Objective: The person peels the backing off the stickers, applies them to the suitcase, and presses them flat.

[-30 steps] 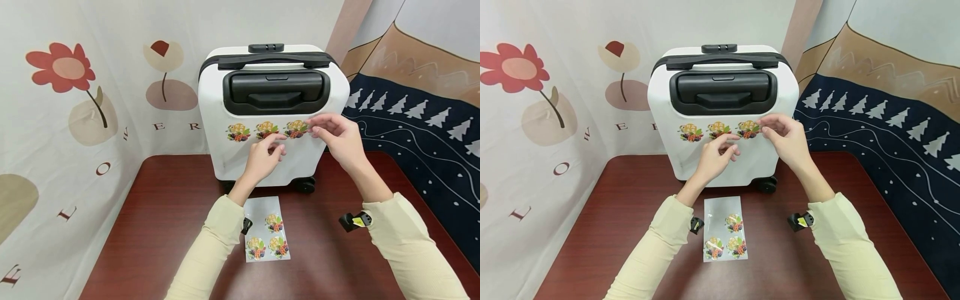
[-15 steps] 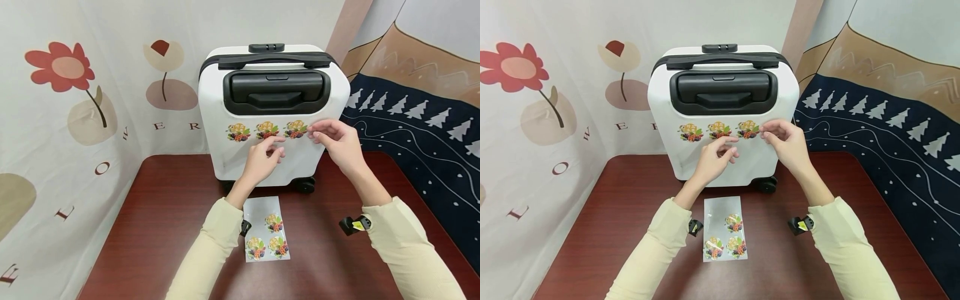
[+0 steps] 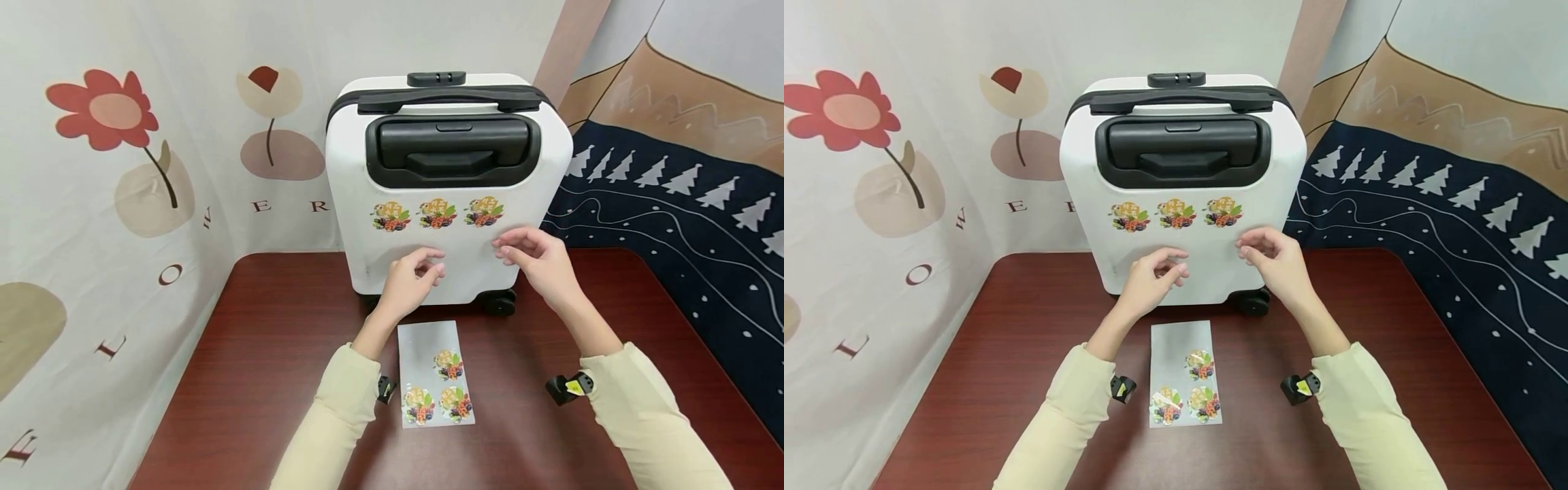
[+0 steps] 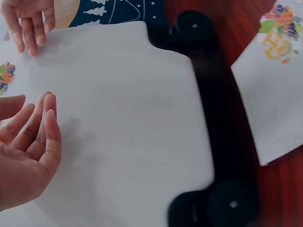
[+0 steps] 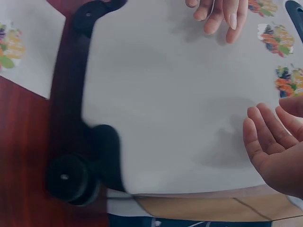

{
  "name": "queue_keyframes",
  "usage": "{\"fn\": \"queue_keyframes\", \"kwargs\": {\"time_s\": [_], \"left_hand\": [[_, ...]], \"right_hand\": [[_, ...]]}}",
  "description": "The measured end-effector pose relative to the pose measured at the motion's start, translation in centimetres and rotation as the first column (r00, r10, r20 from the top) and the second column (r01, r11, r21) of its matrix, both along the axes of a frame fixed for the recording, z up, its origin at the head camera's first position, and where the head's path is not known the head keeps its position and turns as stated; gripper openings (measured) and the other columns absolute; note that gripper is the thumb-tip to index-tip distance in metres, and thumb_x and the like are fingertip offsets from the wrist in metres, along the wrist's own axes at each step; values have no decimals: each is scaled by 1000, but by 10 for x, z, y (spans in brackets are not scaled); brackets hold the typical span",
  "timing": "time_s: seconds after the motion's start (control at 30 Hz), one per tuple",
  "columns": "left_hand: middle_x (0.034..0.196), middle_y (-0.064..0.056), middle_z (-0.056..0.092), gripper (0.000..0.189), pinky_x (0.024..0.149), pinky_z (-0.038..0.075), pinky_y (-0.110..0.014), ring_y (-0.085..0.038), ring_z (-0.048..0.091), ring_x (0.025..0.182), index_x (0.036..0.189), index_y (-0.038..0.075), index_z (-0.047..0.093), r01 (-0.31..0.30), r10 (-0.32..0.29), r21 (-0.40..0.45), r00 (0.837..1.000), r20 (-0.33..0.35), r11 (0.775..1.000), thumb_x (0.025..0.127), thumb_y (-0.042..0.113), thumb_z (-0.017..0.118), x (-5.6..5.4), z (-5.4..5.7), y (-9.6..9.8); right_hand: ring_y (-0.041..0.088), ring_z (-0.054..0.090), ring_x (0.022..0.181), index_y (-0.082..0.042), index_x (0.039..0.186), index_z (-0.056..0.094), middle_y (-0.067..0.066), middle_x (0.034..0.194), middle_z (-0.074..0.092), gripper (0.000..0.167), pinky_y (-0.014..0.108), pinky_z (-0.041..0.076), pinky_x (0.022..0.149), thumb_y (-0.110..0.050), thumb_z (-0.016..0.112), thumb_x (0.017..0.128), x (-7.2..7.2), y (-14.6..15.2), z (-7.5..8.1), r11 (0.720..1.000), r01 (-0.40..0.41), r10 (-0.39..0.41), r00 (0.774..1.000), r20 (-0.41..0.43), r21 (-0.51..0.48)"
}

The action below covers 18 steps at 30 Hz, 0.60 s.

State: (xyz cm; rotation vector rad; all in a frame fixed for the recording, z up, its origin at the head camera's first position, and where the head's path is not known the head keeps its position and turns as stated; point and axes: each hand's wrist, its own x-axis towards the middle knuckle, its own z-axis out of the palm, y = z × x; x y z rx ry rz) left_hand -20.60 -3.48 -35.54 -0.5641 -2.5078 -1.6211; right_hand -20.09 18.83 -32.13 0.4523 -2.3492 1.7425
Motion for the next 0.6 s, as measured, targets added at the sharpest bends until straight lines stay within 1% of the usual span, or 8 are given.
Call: {"fn": "queue_keyframes", "kwargs": {"time_s": [0.17, 0.27, 0.37, 0.47, 0.6], "left_hand": [[84, -5, 67, 24, 62, 49, -25, -17, 63, 71, 112, 6, 61, -12, 13, -15, 998, 60, 1000, 91, 14, 56, 3, -13, -7], [83, -5, 67, 24, 62, 49, -26, -19, 64, 71, 112, 5, 62, -29, 32, -29, 995, 92, 999, 90, 14, 57, 5, -22, -11], [83, -7, 67, 24, 61, 49, -26, -20, 64, 71, 111, 4, 62, -40, 44, -34, 992, 115, 999, 89, 13, 58, 8, -31, -15], [83, -8, 67, 24, 60, 49, -26, -22, 64, 71, 111, 3, 62, -48, 53, -40, 989, 138, 998, 89, 13, 59, 10, -41, -19], [83, -9, 67, 25, 59, 49, -27, -26, 64, 72, 111, 2, 61, -61, 67, -36, 982, 178, 997, 89, 12, 59, 15, -55, -27]], "right_hand": [[13, 62, 79, 8, 102, 59, 17, 97, 63, 19, 23, 51, 70, -6, 56, 90, 1, 1, -24, 999, -29, 28, 997, 75, 13], [13, 61, 79, 8, 101, 59, 23, 98, 62, 18, 26, 52, 70, -6, 56, 90, 3, 1, -38, 999, -44, 39, 990, 137, 33], [12, 61, 80, 8, 103, 59, 25, 100, 61, 19, 29, 52, 71, -5, 56, 90, 6, 0, -52, 997, -64, 54, 979, 196, 46], [15, 62, 81, 10, 104, 58, 27, 101, 61, 20, 33, 52, 71, -4, 56, 89, 9, -1, -66, 994, -92, 77, 966, 248, 50], [20, 62, 84, 11, 105, 56, 26, 100, 62, 21, 33, 52, 72, -3, 56, 89, 15, -1, -85, 992, -116, 93, 944, 318, 55]]}}
